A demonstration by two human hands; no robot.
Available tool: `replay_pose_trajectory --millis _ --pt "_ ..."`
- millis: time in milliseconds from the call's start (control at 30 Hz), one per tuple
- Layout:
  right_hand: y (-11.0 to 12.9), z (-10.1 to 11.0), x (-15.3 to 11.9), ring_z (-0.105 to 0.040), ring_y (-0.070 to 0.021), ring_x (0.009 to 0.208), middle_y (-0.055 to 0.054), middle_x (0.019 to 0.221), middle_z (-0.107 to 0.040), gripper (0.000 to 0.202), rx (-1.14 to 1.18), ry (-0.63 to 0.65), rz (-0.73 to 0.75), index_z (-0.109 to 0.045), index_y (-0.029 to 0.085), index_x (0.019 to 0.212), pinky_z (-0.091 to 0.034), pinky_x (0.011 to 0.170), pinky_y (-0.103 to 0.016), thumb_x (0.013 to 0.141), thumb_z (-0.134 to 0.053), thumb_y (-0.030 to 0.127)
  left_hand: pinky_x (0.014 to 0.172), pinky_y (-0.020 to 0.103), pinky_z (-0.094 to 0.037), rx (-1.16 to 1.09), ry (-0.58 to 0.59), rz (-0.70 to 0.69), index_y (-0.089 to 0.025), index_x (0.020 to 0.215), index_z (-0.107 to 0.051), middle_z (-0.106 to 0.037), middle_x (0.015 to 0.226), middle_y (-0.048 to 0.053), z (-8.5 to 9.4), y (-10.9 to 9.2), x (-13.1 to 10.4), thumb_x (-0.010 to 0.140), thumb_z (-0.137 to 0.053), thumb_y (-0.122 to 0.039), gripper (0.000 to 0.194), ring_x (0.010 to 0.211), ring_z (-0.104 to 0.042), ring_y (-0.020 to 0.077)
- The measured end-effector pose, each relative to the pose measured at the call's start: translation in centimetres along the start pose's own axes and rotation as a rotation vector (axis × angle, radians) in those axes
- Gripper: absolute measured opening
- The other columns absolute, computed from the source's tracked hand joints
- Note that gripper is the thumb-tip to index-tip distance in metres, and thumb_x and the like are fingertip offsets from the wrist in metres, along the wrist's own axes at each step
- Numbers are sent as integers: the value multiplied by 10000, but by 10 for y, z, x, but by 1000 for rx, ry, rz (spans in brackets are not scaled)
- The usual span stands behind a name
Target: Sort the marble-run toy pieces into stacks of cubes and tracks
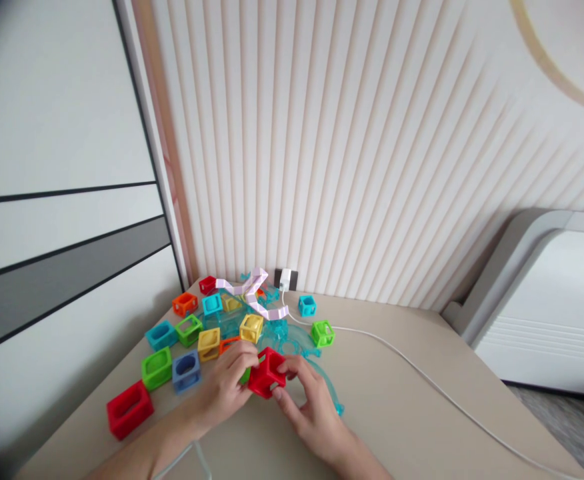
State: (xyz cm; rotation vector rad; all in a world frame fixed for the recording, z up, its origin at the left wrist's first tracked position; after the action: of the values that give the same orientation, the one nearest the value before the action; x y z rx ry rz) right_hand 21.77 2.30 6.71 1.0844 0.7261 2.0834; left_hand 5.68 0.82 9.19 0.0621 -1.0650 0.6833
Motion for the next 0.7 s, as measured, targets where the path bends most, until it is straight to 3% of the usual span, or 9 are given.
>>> replay_pose_trajectory --millis 233,367,500,600,700 --pt "-20 20 -5 -703 -201 959 -85 1116 -713 317 -6 -236 -62 -543 236 1292 -592 867 -300 997 -582 343 893 372 -596 -6 161 -26 -201 1146 -562 -693 1067 93 -7 -6 4 863 -580 -54 320 1018 -680 230" --pt "-19 23 -4 -699 -207 954 -94 1124 -702 377 -75 -227 -29 -522 224 1340 -592 877 -322 984 -593 327 927 376 -590 -5 204 -22 -188 1174 -581 -702 1116 107 -6 -10 8 904 -559 -93 288 1053 -681 227" --pt "-14 22 -3 -692 -202 900 -86 1053 -698 454 -157 -202 32 -474 209 1395 -597 851 -325 968 -595 303 908 369 -585 6 183 -23 -185 1047 -623 -715 1066 93 -5 -9 11 922 -537 -96 176 1013 -687 217" --pt "-16 21 -5 -694 -207 901 -96 1055 -696 461 -192 -213 37 -466 197 1403 -603 841 -327 973 -581 317 952 379 -555 62 163 -33 -190 998 -642 -720 1057 80 9 -7 19 940 -524 -86 168 1029 -678 210" --pt "-19 23 -6 -695 -209 904 -95 1064 -697 439 -216 -220 43 -489 206 1390 -602 845 -327 978 -573 331 972 385 -526 194 193 -4 -198 996 -659 -720 1030 59 41 1 22 961 -532 -108 159 1002 -674 204"
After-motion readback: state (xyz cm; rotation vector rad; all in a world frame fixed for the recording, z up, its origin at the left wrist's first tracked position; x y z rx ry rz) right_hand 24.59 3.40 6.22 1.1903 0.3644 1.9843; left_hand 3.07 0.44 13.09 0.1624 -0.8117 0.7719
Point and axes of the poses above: each hand's wrist, its own x-axis towards the middle knuckle, its own z-axis out of the back of the hand, y = z × x, the point moved 8 cm from there along x, towards the middle knuckle
